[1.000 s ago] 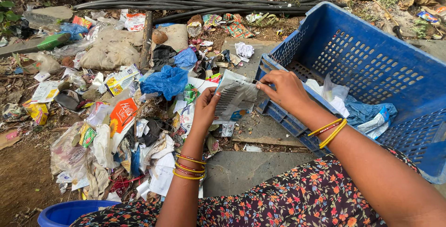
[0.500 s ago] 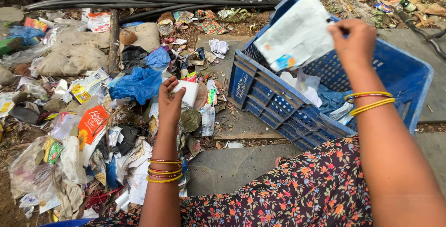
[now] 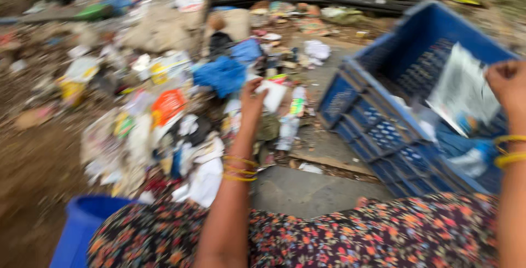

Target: The person sorts through a pile of trash on the ground by hand, picking up various plastic wrappers, containers, and scraps and placing some into a blue plastic crate while putting others into a blue bucket.

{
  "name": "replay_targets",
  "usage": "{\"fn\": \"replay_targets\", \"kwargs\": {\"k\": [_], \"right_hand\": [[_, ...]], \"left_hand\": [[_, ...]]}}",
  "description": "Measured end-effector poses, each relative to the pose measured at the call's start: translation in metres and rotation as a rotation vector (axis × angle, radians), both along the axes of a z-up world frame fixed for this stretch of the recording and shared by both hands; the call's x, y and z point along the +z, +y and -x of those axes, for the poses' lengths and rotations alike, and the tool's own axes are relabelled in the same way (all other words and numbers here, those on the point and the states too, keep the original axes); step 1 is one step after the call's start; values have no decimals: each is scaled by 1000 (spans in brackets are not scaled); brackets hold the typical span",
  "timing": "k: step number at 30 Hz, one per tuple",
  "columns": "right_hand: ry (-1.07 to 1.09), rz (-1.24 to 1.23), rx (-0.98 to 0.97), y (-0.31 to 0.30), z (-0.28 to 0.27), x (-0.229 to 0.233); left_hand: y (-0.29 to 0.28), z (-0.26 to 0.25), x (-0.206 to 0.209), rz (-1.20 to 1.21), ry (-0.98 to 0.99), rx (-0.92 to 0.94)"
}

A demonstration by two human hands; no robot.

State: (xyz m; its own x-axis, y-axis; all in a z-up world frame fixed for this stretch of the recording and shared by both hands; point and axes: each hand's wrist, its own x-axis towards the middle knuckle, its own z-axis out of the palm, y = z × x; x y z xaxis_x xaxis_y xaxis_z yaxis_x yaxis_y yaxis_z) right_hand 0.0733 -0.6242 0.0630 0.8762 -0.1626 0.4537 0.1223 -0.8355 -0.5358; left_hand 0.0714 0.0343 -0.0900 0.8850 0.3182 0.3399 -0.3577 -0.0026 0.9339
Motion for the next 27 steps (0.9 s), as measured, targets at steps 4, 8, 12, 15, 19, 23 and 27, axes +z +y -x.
{"fn": "replay_targets", "kwargs": {"k": [4, 8, 12, 15, 19, 23, 27], "right_hand": [[380, -34, 186, 36, -26, -22], [486, 107, 355, 91, -30, -12], [764, 486, 457, 195, 5, 31], [833, 719, 501, 281, 50, 66], [892, 814, 672, 370, 98, 86], [909, 886, 840, 410, 129, 80], [904, 921, 894, 411, 132, 76]], "left_hand": [[4, 15, 9, 149, 81, -70], [24, 32, 26, 154, 153, 2], [68, 25, 11, 161, 93, 99], [119, 24, -1, 146, 39, 255], [176, 52, 8, 444, 124, 474], [197, 80, 5, 923, 325, 589], [216, 68, -66, 1056, 208, 711]]}}
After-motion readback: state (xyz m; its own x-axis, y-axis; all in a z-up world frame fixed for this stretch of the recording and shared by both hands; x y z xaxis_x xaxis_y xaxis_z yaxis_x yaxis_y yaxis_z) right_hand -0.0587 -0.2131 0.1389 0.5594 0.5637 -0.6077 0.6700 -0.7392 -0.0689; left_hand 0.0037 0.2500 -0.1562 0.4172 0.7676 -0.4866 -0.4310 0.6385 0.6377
